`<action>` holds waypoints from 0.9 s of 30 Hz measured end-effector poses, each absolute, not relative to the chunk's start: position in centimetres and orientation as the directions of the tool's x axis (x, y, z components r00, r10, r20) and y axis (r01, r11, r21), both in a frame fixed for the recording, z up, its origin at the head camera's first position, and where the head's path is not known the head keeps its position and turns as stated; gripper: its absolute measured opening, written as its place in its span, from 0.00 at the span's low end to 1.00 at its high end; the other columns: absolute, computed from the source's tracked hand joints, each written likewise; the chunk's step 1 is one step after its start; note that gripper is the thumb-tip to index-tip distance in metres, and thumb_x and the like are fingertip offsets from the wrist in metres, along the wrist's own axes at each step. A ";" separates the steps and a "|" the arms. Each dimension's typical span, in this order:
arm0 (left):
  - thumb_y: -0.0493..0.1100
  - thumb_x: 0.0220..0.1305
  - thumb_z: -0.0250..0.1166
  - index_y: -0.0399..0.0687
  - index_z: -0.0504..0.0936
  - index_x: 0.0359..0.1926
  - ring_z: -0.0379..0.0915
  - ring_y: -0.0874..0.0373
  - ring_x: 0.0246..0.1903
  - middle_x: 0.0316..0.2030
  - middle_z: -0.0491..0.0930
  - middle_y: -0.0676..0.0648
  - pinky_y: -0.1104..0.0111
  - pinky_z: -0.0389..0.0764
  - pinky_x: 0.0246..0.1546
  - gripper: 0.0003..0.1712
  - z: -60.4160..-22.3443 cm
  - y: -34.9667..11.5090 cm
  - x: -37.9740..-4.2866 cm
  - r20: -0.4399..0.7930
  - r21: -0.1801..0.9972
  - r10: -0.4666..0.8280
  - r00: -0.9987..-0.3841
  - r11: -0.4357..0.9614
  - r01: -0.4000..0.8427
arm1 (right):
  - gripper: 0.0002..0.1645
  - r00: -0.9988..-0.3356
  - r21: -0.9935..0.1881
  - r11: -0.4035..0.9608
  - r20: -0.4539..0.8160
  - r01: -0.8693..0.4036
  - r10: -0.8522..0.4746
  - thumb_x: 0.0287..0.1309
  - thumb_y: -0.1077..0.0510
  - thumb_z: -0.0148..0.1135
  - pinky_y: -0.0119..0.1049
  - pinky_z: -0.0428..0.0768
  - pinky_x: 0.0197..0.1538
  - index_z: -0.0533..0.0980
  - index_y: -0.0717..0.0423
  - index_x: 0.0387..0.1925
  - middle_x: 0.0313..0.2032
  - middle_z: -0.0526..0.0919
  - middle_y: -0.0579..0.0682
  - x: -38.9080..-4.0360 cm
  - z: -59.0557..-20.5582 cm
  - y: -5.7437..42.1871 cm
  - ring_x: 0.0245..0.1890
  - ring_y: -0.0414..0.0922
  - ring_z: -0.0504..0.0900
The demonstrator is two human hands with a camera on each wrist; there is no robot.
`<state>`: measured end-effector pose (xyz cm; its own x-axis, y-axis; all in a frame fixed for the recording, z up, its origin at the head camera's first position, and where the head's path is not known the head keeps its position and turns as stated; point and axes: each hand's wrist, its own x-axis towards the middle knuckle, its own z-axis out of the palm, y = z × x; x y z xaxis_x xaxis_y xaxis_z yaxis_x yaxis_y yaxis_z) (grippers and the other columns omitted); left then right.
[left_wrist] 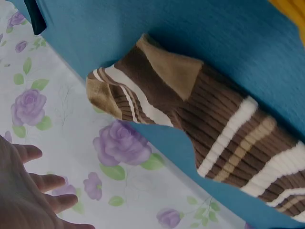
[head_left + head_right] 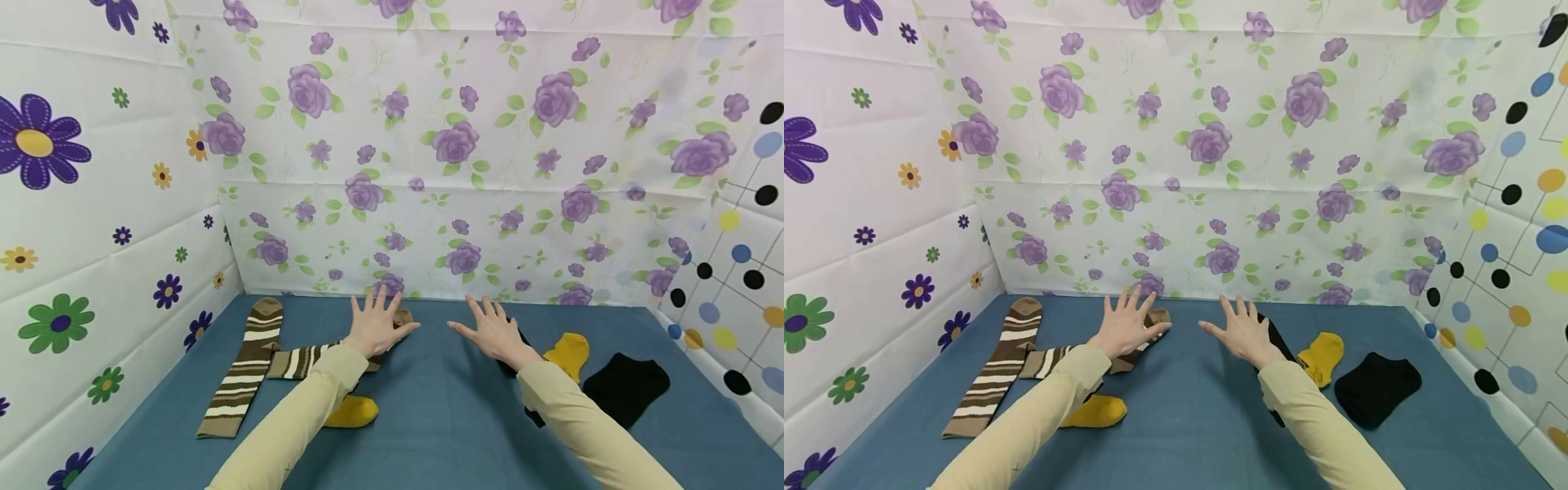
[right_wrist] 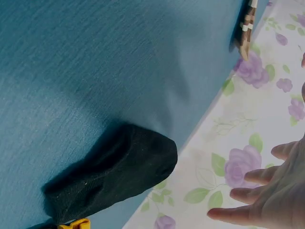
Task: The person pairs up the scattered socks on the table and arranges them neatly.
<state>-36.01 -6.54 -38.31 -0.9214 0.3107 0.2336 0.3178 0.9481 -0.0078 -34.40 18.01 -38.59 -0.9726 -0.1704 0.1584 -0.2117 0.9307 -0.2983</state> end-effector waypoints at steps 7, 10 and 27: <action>0.76 0.55 0.39 0.56 0.51 0.69 0.38 0.39 0.64 0.67 0.45 0.40 0.39 0.39 0.54 0.47 -38.0 -7.7 -35.6 0.212 0.017 0.330 -0.920 0.940 0.341 | 0.51 -0.977 -0.331 0.921 0.118 -0.208 -0.179 0.55 0.27 0.42 0.64 0.60 0.48 0.47 0.52 0.69 0.63 0.51 0.67 -34.2 -38.4 18.0 0.60 0.67 0.51; 0.76 0.55 0.39 0.56 0.50 0.69 0.38 0.39 0.64 0.67 0.43 0.41 0.39 0.39 0.54 0.47 -38.0 -8.3 -35.3 0.180 0.019 0.331 -0.926 0.940 0.340 | 0.49 -0.973 -0.360 0.905 0.121 -0.227 -0.196 0.56 0.29 0.44 0.62 0.61 0.48 0.47 0.54 0.69 0.62 0.53 0.68 -34.0 -38.4 17.9 0.58 0.67 0.54; 0.71 0.60 0.41 0.48 0.58 0.67 0.46 0.40 0.62 0.63 0.53 0.36 0.43 0.49 0.55 0.43 -37.4 -12.1 -35.1 0.083 0.057 0.350 -0.933 0.933 0.355 | 0.43 -0.955 -0.550 0.781 0.169 -0.296 -0.243 0.61 0.37 0.47 0.54 0.66 0.50 0.53 0.62 0.65 0.60 0.60 0.66 -33.8 -37.8 17.2 0.56 0.60 0.63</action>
